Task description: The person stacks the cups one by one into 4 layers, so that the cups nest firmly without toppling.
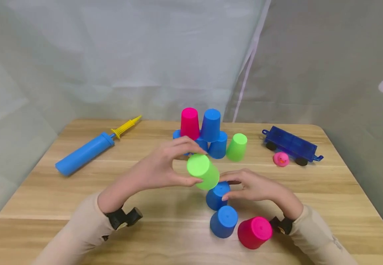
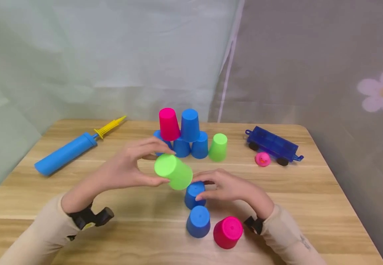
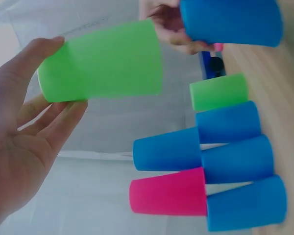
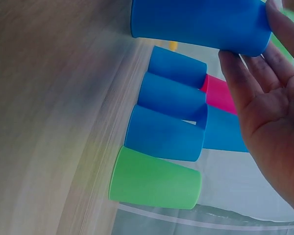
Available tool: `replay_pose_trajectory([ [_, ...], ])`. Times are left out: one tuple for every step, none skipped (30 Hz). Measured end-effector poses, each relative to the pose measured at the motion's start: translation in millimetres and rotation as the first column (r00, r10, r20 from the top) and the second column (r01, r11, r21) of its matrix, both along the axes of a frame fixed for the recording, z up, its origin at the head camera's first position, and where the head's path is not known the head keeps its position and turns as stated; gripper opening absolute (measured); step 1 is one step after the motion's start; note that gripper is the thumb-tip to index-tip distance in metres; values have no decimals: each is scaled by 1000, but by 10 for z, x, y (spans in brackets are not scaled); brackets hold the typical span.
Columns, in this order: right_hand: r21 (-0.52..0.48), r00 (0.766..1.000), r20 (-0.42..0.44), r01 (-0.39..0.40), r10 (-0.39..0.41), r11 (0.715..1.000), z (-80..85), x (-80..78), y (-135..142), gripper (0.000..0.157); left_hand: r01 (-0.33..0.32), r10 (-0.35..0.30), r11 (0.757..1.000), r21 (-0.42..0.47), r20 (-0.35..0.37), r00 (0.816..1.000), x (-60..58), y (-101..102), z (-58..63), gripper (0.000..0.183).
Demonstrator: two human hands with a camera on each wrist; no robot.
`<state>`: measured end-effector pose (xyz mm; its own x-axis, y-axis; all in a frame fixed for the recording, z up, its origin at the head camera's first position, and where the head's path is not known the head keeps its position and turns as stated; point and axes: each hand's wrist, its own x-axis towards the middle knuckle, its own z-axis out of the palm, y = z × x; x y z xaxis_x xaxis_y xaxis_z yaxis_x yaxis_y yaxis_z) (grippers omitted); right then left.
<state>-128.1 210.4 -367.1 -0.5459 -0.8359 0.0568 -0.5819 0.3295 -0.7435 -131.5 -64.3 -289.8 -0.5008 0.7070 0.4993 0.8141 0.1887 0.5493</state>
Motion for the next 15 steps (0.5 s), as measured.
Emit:
replay_pose_trajectory([
  [0, 1000, 13, 0, 0, 1000, -3, -1, -5, 49, -10, 10, 1000, 14, -29, 1000, -55, 38, 19, 51],
  [1, 1000, 26, 1, -1, 1000, -5, 0, -7, 48, -21, 22, 999, 24, -52, 998, -110, 81, 35, 51],
  [4, 1000, 30, 3, -3, 1000, -6, 1, -7, 48, -27, 29, 999, 40, -65, 997, -171, 130, 44, 50],
  [7, 999, 32, 3, -4, 1000, -8, 1, -7, 48, -32, 36, 998, 53, -71, 997, -233, 181, 50, 49],
  [7, 999, 38, 2, -3, 1000, -12, 1, -7, 48, -33, 37, 997, 66, -72, 997, -299, 236, 55, 49],
  [7, 999, 40, 3, -3, 1000, -16, -1, -5, 48, -34, 40, 996, 78, -71, 997, -366, 289, 58, 48],
  [3, 999, 46, 3, -3, 1000, -20, -3, -4, 48, -37, 42, 995, 90, -65, 997, -434, 340, 58, 47],
  [-1, 998, 57, 3, -3, 1000, -22, -6, -2, 48, -42, 47, 994, 98, -54, 997, -499, 388, 56, 47],
  [-5, 998, 69, 5, -5, 1000, -25, -9, 0, 48, -45, 50, 993, 109, -39, 998, -562, 433, 53, 47],
  [-7, 997, 81, 7, -6, 1000, -28, -13, 3, 48, -51, 55, 992, 118, -32, 998, -620, 475, 53, 47],
  [-8, 995, 96, 9, -8, 1000, -30, -17, 6, 49, -61, 65, 991, 123, -28, 997, -675, 514, 52, 47],
  [-8, 994, 110, 12, -11, 1000, -32, -21, 9, 49, -76, 79, 989, 125, -24, 997, -724, 551, 52, 47],
  [-6, 993, 121, 14, -14, 1000, -32, -24, 12, 49, -92, 95, 989, 120, -20, 995, -765, 588, 57, 48],
  [-2, 991, 132, 17, -16, 1000, -32, -26, 16, 50, -110, 112, 988, 105, -19, 993, -799, 627, 69, 48],
  [2, 990, 137, 19, -19, 1000, -31, -27, 19, 50, -120, 123, 989, 87, -29, 992, -835, 669, 78, 49],
])
